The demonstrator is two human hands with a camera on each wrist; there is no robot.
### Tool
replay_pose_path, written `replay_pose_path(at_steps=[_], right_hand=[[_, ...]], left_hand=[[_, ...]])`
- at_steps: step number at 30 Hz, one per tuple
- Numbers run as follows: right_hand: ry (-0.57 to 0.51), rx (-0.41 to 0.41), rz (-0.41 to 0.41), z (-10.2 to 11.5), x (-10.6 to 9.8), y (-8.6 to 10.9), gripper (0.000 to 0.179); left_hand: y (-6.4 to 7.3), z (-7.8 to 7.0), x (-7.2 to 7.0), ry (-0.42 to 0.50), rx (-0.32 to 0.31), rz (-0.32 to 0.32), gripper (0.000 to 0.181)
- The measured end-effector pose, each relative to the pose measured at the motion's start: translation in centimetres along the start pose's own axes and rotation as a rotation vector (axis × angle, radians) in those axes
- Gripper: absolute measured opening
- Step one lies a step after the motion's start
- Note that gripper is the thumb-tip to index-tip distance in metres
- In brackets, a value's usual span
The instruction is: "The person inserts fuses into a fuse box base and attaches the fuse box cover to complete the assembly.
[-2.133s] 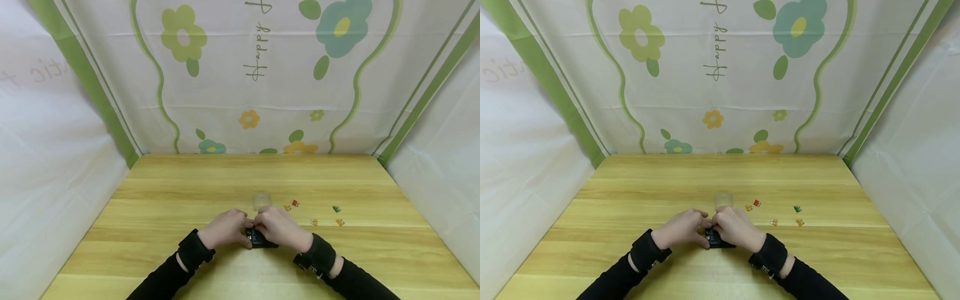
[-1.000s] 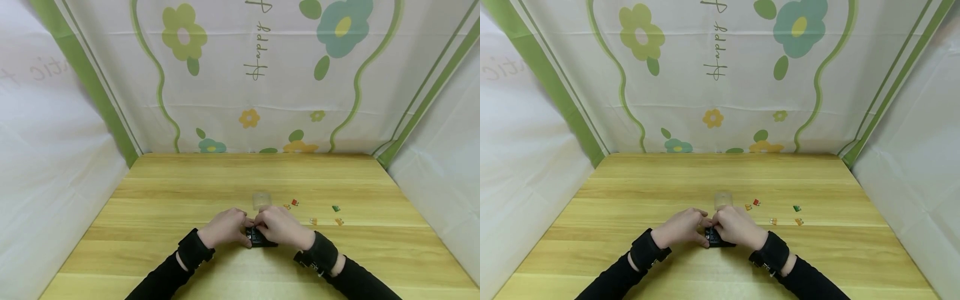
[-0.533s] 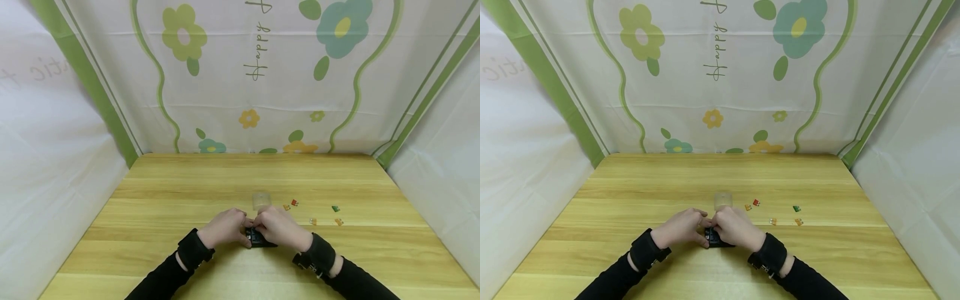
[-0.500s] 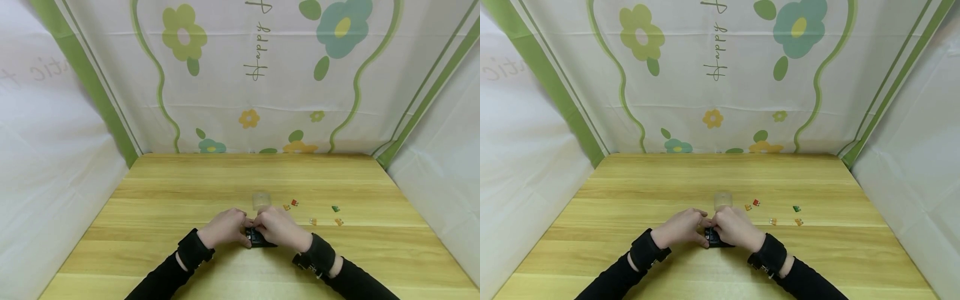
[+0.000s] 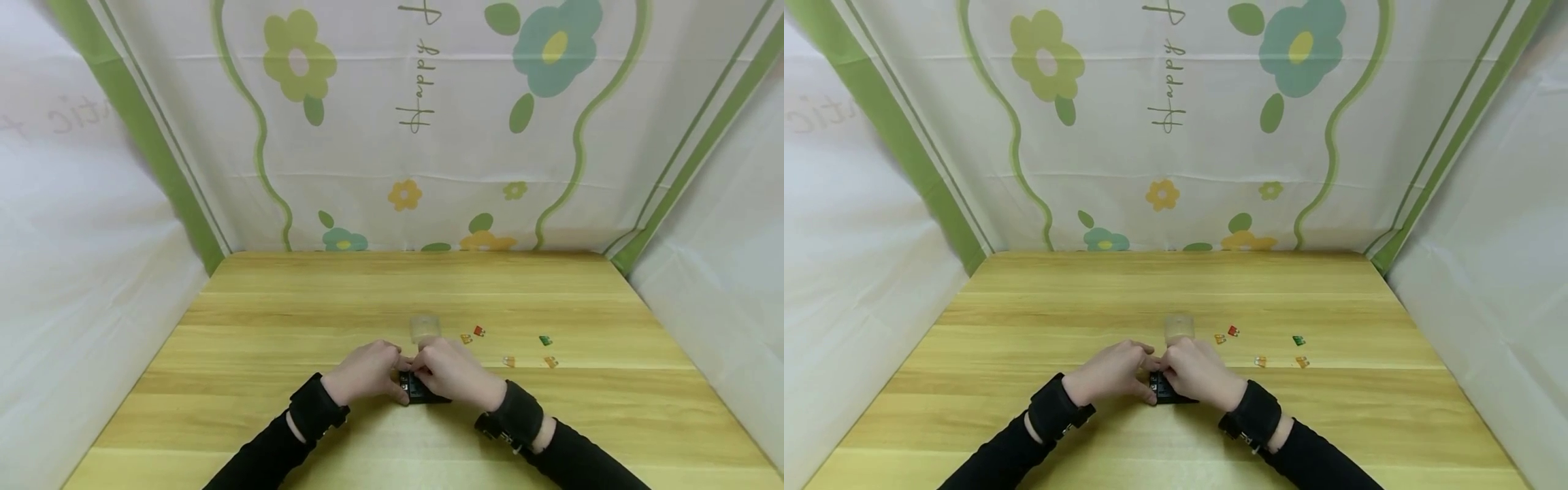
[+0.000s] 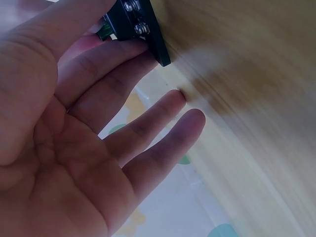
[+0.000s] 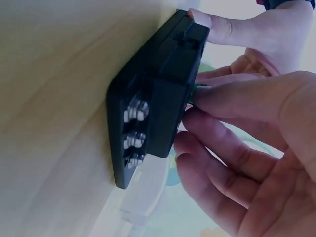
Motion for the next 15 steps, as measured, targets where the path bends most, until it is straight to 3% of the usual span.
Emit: replay_pose_path(at_steps=[5,15], right_hand=[[0.011,0.013,0.018,-0.19,0.0,0.1,0.009],[-0.026,0.042,0.017,-0.3,-0.45,-0.08,0.015]], left_hand=[[-0.06,-0.03,0.03,-0.041,0.032,0.011,0.048],[-0.05,0.04,0.04,-0.022,-0.006,0.01,0.048]])
Point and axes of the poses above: each hand's wrist, its own y-axis away from the middle knuckle, its own x-axis out of the palm, z = x × y, the point moved 2 cm from there along -y, towards the middle knuckle, and after that the axes turned 8 degrees about x, right-handed, at the moved point
